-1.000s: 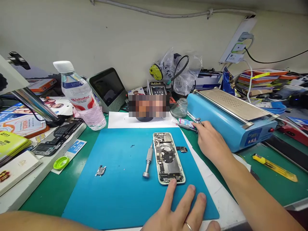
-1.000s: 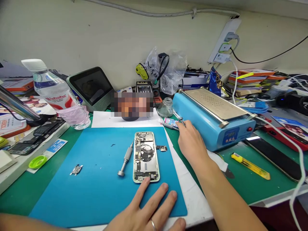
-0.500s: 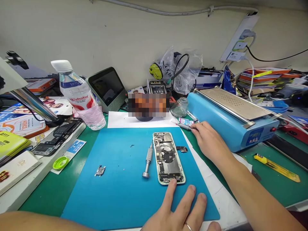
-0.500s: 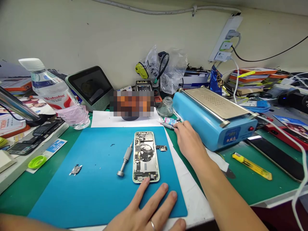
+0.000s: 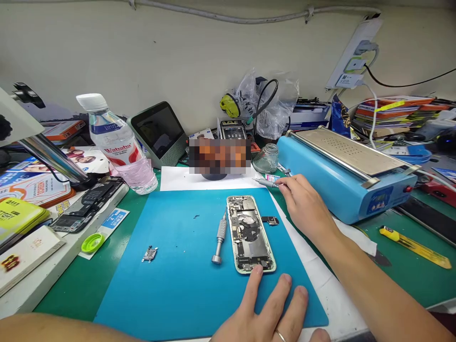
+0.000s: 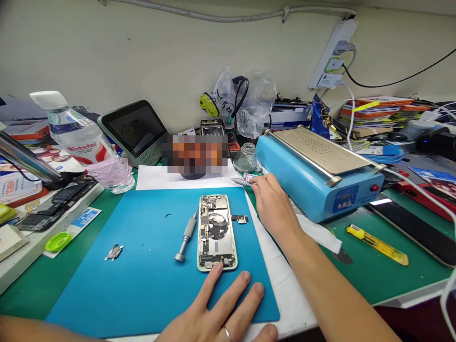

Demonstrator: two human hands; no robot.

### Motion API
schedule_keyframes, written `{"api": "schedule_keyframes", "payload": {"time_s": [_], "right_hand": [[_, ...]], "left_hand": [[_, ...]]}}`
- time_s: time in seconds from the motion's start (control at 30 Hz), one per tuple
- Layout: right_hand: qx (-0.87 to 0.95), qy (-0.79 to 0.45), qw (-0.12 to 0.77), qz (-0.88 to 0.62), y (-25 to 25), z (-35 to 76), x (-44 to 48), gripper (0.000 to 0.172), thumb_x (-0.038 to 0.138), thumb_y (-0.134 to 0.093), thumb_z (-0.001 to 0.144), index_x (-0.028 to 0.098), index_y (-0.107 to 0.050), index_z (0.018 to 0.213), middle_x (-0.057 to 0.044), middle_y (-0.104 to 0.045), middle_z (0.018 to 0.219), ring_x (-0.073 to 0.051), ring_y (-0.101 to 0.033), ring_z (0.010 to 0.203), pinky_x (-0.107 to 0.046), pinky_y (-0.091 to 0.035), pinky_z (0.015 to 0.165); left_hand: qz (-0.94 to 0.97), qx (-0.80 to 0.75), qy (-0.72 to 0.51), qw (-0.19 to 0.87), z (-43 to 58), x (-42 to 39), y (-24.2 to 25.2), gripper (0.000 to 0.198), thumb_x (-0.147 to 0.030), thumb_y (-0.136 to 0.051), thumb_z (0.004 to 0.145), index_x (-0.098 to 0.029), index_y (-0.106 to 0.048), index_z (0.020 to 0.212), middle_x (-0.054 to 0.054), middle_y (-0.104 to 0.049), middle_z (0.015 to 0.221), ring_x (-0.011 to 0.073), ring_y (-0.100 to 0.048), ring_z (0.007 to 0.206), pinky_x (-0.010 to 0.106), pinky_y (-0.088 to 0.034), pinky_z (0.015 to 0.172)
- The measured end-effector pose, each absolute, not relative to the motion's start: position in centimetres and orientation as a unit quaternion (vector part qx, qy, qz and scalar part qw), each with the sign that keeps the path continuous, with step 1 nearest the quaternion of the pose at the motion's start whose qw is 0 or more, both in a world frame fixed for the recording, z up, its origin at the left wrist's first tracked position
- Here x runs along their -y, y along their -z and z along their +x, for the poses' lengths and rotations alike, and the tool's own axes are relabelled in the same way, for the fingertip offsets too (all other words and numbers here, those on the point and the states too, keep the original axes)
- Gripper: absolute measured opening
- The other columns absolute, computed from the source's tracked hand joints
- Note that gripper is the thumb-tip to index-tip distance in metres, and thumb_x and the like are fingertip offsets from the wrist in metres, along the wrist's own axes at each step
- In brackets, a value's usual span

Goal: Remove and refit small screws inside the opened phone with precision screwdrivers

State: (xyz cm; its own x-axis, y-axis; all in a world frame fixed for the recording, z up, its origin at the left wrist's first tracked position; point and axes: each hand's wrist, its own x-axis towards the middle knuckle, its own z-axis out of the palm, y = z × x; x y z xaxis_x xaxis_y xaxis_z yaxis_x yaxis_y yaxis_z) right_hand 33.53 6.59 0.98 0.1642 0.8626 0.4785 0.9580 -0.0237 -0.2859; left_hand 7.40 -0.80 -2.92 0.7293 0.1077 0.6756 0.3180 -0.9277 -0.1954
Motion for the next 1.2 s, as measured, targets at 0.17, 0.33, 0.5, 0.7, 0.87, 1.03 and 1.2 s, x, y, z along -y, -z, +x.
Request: {"api": "schedule_keyframes", "payload": {"time_s": [0.17,0.33,0.5,0.7,0.87,1.03,1.2], "right_hand": [[0.676,0.042,0.279,-0.681,-1.4,32.2,-6.8,0.022,0.036,-0.067,0.109,0.018,-0.073,0.119,-0.007,-0.076,0.119,-0.023,-0.075,0.108,-0.045,-0.064,0.096],[0.694,0.000,0.277,-0.665,-2.2,31.4,-6.6,0.023,0.036,-0.063,0.111,0.018,-0.074,0.119,-0.006,-0.077,0.111,-0.022,-0.076,0.104,-0.043,-0.064,0.093],[0.689,-0.011,0.285,-0.666,-2.3,31.2,-6.5,0.024,0.036,-0.061,0.111,0.019,-0.075,0.118,-0.006,-0.078,0.110,-0.023,-0.075,0.107,-0.044,-0.061,0.096],[0.673,-0.007,0.289,-0.681,-2.5,31.5,-6.3,0.025,0.035,-0.058,0.111,0.018,-0.076,0.118,-0.007,-0.079,0.111,-0.024,-0.075,0.108,-0.045,-0.060,0.099],[0.666,-0.010,0.284,-0.689,-2.5,31.9,-6.4,0.027,0.036,-0.057,0.111,0.019,-0.076,0.120,-0.008,-0.079,0.115,-0.025,-0.074,0.112,-0.046,-0.059,0.102],[0.672,-0.030,0.272,-0.688,-2.4,32.0,-6.5,0.023,0.035,-0.064,0.108,0.020,-0.077,0.118,-0.007,-0.080,0.110,-0.023,-0.076,0.103,-0.044,-0.061,0.095],[0.691,-0.052,0.272,-0.667,-2.4,31.8,-6.3,0.022,0.029,-0.065,0.106,0.020,-0.079,0.121,-0.007,-0.081,0.113,-0.024,-0.076,0.107,-0.044,-0.062,0.095]], "left_hand": [[-0.913,0.120,0.361,0.150,7.8,0.9,3.4,0.021,-0.049,-0.068,0.109,-0.052,-0.075,0.128,-0.013,-0.075,0.138,0.0185,-0.066,0.134,0.042,-0.065,0.102],[-0.919,0.120,0.344,0.153,7.6,0.9,2.8,0.022,-0.049,-0.069,0.108,-0.053,-0.075,0.129,-0.014,-0.074,0.141,0.0171,-0.066,0.134,0.040,-0.065,0.103],[-0.922,0.120,0.335,0.153,7.6,0.9,2.4,0.021,-0.051,-0.067,0.109,-0.055,-0.074,0.129,-0.016,-0.074,0.139,0.0158,-0.066,0.132,0.039,-0.065,0.103],[-0.927,0.097,0.329,0.152,7.2,0.6,2.1,0.026,-0.050,-0.065,0.110,-0.050,-0.072,0.136,-0.014,-0.074,0.140,0.0170,-0.065,0.133,0.039,-0.061,0.105],[-0.937,0.092,0.307,0.141,6.8,0.2,1.6,0.026,-0.051,-0.059,0.113,-0.049,-0.072,0.136,-0.015,-0.073,0.140,0.0169,-0.063,0.135,0.040,-0.057,0.108],[-0.932,0.096,0.315,0.151,6.9,0.1,1.7,0.026,-0.055,-0.055,0.115,-0.053,-0.072,0.134,-0.017,-0.072,0.140,0.0159,-0.063,0.136,0.040,-0.055,0.109],[-0.931,0.101,0.311,0.161,7.0,0.4,2.0,0.024,-0.049,-0.063,0.112,-0.056,-0.072,0.133,-0.018,-0.071,0.142,0.0163,-0.063,0.136,0.041,-0.055,0.108]]}}
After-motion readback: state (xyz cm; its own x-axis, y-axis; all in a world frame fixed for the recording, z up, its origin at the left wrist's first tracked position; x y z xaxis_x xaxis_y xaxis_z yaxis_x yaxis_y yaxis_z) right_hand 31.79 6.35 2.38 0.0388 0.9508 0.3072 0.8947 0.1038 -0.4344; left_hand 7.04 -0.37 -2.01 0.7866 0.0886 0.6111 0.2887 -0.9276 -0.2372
